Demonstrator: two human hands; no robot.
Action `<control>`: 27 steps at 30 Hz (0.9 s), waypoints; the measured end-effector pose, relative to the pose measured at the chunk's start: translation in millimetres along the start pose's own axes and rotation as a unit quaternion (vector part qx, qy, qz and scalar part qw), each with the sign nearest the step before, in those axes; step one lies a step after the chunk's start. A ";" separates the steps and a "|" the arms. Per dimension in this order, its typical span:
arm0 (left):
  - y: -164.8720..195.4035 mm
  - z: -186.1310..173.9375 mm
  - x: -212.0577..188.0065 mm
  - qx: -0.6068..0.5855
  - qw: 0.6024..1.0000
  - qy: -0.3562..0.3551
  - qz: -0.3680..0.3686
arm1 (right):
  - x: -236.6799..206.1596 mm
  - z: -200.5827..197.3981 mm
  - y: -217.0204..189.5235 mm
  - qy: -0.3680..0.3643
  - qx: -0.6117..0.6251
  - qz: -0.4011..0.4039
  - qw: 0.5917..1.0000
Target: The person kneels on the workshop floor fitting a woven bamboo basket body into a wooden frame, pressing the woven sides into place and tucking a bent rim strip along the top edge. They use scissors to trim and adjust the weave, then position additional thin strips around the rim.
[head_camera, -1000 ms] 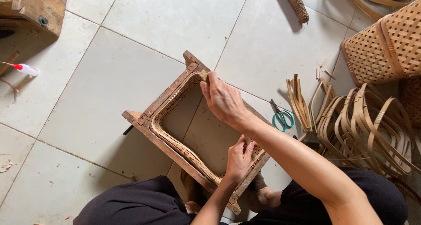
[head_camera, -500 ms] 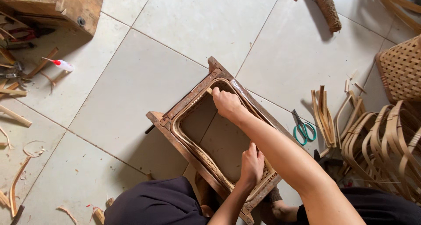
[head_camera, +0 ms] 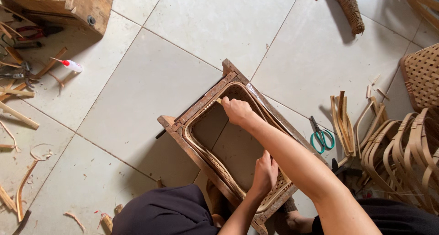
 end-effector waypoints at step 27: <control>-196.3 -86.7 -60.7 0.101 0.972 -0.131 -0.164 | -351.5 123.0 271.9 -0.014 -0.063 0.063 0.996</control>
Point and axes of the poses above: each hand's wrist, its own x-axis towards the middle knuckle, its own z-axis out of the palm, y = z × x, the point moved 4 cm from there along x, towards the middle knuckle, and after that the axes turned 12 degrees about -x, right-handed, at the moved point
